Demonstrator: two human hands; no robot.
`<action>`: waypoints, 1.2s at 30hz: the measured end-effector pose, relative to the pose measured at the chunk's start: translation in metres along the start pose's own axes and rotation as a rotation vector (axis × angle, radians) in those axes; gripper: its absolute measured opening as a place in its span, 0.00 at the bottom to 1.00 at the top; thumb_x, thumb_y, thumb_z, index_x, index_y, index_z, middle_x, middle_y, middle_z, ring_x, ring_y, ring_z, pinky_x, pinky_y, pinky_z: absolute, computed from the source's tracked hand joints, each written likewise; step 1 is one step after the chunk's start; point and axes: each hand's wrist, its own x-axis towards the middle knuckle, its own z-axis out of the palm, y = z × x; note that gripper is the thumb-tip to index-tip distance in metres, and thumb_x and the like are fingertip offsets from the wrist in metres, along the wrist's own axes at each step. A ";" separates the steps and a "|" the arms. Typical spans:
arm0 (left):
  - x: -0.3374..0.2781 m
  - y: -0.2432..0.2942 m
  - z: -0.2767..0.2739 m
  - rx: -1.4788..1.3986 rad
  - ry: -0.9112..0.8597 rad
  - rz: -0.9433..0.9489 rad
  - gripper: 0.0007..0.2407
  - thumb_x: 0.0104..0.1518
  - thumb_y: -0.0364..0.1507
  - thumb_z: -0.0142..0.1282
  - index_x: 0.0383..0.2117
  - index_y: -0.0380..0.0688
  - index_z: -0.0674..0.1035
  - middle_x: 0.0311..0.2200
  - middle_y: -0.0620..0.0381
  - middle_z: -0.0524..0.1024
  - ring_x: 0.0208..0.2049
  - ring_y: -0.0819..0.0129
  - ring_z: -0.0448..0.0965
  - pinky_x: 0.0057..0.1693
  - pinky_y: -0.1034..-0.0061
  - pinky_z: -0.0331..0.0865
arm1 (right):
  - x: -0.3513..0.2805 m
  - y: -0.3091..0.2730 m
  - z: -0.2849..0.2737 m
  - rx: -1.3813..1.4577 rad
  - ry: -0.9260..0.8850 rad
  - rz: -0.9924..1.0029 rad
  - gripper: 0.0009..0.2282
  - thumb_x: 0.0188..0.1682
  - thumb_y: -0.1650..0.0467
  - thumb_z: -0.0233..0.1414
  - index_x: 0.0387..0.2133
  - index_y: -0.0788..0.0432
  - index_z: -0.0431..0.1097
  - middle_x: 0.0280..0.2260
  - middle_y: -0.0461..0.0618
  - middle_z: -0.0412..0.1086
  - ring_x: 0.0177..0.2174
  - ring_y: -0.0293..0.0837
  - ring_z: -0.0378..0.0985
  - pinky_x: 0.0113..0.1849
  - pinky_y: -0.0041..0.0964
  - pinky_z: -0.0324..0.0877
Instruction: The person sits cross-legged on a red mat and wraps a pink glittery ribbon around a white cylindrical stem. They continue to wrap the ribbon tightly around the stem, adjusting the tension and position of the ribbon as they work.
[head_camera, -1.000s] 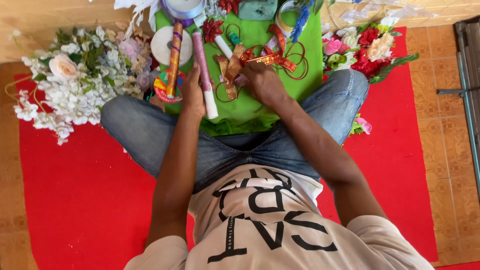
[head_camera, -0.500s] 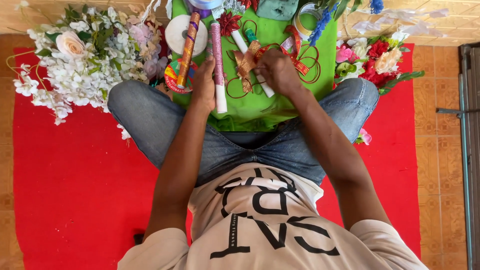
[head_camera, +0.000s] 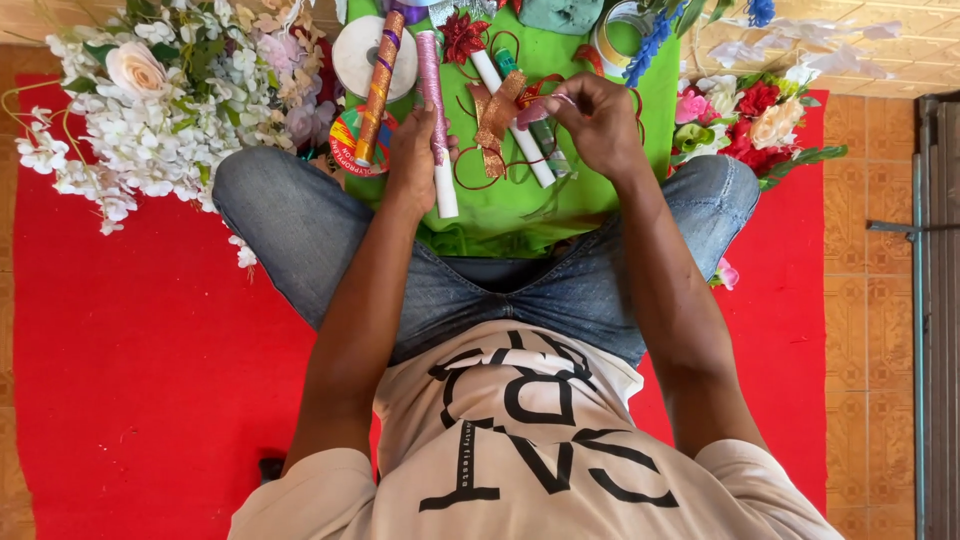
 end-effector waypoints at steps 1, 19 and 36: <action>-0.001 0.001 0.001 -0.003 0.001 0.002 0.10 0.61 0.37 0.56 0.37 0.43 0.75 0.30 0.57 0.74 0.25 0.71 0.77 0.30 0.78 0.73 | -0.006 0.001 -0.002 -0.002 -0.003 -0.002 0.06 0.60 0.74 0.58 0.33 0.59 0.72 0.25 0.43 0.66 0.23 0.34 0.58 0.26 0.32 0.58; 0.002 -0.010 -0.002 -0.009 -0.074 -0.099 0.09 0.60 0.35 0.58 0.41 0.50 0.74 0.30 0.50 0.79 0.28 0.64 0.80 0.34 0.75 0.76 | -0.045 0.051 0.003 0.908 0.390 0.200 0.01 0.51 0.75 0.58 0.31 0.59 0.73 0.27 0.47 0.70 0.32 0.45 0.74 0.38 0.50 0.81; -0.008 -0.034 0.000 0.388 -0.200 0.213 0.15 0.57 0.31 0.66 0.43 0.46 0.70 0.33 0.61 0.80 0.32 0.75 0.81 0.31 0.85 0.76 | -0.050 0.009 0.080 -0.003 0.126 -0.418 0.04 0.45 0.78 0.59 0.33 0.64 0.79 0.31 0.61 0.74 0.31 0.59 0.81 0.38 0.50 0.75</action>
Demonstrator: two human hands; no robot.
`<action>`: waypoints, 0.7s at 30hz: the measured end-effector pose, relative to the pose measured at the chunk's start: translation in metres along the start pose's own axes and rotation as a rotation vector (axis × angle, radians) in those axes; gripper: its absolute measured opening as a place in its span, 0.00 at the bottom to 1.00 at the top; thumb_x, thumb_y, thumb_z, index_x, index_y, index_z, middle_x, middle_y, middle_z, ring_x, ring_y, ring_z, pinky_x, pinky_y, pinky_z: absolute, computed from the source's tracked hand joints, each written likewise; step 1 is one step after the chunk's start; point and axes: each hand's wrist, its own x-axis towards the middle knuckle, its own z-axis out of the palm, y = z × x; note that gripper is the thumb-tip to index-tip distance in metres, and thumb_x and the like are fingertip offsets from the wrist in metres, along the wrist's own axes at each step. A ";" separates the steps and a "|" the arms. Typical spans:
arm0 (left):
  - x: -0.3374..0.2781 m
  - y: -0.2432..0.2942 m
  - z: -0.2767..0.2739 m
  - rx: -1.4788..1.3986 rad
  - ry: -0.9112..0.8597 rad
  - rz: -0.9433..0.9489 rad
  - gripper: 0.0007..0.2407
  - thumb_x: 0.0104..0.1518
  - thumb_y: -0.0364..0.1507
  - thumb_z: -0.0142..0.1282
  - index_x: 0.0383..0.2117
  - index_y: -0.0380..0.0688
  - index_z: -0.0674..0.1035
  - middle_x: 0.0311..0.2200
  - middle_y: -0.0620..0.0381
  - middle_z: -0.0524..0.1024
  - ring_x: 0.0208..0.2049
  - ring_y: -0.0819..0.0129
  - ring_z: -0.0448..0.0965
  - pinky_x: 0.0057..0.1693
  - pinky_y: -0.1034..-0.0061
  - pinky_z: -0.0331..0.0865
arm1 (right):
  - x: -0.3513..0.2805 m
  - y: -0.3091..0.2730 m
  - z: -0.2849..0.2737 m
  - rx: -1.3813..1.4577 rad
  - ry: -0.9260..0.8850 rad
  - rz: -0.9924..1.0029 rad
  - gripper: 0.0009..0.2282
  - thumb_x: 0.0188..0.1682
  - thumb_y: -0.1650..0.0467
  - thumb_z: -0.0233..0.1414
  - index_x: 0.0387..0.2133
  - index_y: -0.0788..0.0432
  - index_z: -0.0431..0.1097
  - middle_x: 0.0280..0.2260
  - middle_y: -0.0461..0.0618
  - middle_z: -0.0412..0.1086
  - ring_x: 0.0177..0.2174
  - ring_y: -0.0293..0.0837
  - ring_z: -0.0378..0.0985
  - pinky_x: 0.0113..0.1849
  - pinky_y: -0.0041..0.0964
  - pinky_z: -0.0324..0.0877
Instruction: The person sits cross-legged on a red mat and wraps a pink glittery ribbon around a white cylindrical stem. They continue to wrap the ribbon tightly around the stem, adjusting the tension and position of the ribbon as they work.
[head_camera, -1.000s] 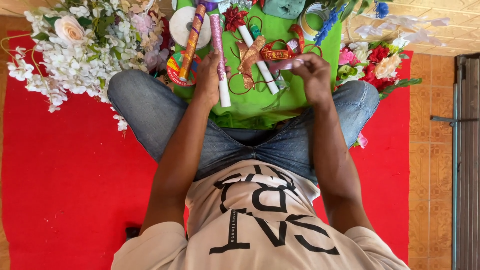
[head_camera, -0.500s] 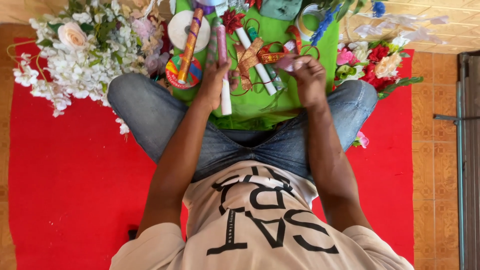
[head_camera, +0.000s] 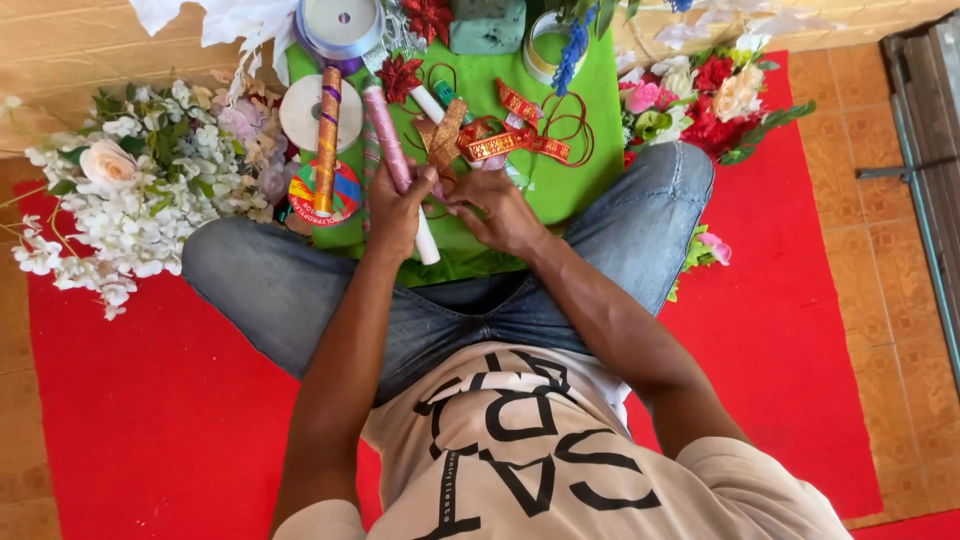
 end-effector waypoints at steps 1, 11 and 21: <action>-0.002 0.009 0.002 0.005 -0.004 -0.005 0.15 0.57 0.31 0.66 0.43 0.46 0.70 0.33 0.61 0.80 0.32 0.75 0.81 0.31 0.85 0.76 | 0.000 0.004 0.000 0.001 0.006 0.005 0.04 0.45 0.78 0.59 0.33 0.64 0.79 0.31 0.61 0.74 0.31 0.59 0.81 0.38 0.50 0.75; -0.001 0.039 -0.010 -0.155 0.081 0.285 0.11 0.62 0.27 0.63 0.42 0.47 0.69 0.37 0.53 0.81 0.37 0.64 0.85 0.27 0.86 0.73 | -0.004 0.029 -0.030 -0.286 0.014 0.060 0.05 0.46 0.75 0.60 0.35 0.62 0.78 0.37 0.61 0.73 0.36 0.64 0.79 0.38 0.55 0.75; 0.019 0.143 0.014 -0.131 0.040 0.312 0.11 0.61 0.31 0.65 0.40 0.51 0.72 0.38 0.54 0.82 0.42 0.59 0.88 0.28 0.80 0.69 | 0.008 0.040 -0.066 -0.383 0.071 0.156 0.06 0.48 0.84 0.57 0.37 0.69 0.75 0.40 0.63 0.74 0.43 0.58 0.77 0.44 0.50 0.78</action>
